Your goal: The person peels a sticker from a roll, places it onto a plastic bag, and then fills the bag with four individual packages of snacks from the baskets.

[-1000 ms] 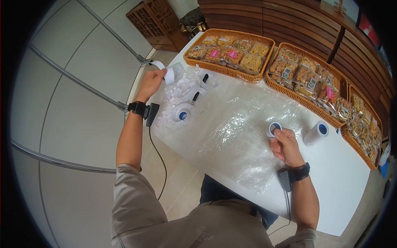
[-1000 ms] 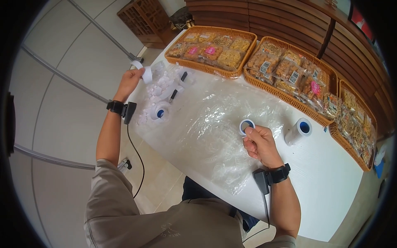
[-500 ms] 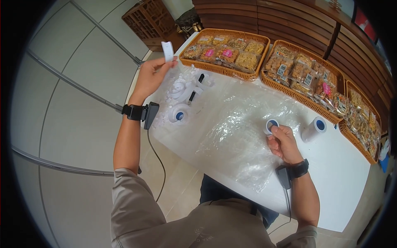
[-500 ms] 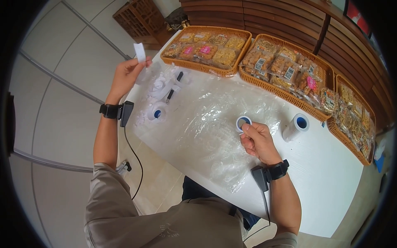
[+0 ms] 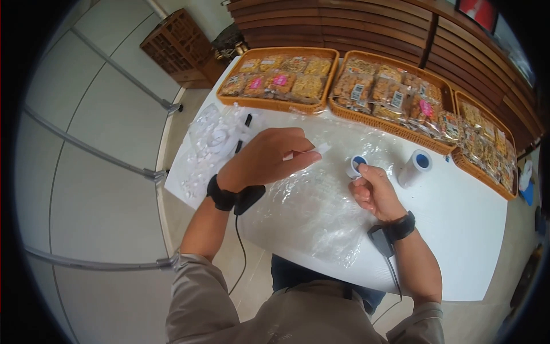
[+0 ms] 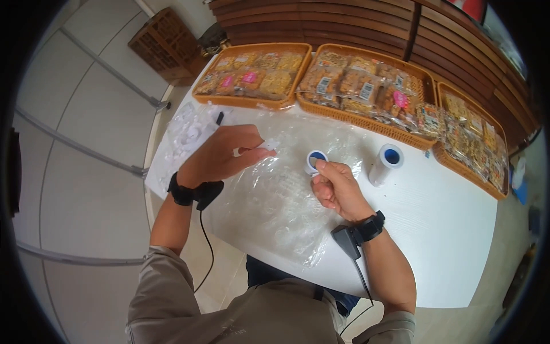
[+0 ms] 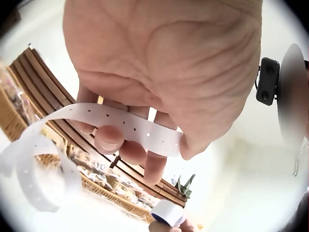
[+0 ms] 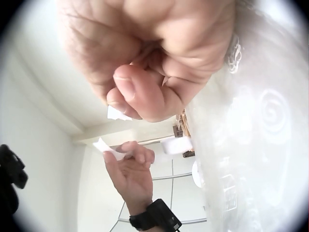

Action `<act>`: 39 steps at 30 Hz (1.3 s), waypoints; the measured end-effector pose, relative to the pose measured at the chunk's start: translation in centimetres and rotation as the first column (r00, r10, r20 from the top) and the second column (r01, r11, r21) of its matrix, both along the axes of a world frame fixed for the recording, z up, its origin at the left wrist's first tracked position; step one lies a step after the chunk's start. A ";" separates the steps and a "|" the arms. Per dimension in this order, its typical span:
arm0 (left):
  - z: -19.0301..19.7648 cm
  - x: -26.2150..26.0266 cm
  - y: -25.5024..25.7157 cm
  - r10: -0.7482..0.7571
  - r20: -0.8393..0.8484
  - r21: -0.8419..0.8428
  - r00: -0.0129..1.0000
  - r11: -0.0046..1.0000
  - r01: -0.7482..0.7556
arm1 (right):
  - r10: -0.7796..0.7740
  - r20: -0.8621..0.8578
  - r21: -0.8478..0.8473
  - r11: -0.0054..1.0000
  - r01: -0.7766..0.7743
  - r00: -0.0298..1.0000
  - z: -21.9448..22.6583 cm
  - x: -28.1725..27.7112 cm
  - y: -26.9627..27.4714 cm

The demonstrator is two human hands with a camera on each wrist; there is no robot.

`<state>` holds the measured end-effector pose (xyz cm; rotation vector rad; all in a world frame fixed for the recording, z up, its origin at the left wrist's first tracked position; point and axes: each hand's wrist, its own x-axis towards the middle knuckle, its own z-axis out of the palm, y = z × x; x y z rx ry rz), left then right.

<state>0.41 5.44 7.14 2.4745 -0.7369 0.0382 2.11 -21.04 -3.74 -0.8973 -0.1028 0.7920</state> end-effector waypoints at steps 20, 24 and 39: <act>-7.2 1.7 -3.6 -0.128 0.200 -0.135 0.971 0.978 0.156 | -0.206 0.024 -0.049 0.977 0.207 0.978 -0.6 0.2 0.4; -7.2 1.8 -4.2 -0.201 0.326 -0.103 0.924 0.964 0.246 | -0.214 0.047 -0.075 0.973 0.217 0.976 -0.7 0.1 0.6; -8.8 1.3 -4.2 -0.122 0.356 -0.176 0.926 0.965 0.194 | -0.157 0.205 -0.126 0.975 0.185 0.966 -1.3 -0.1 0.9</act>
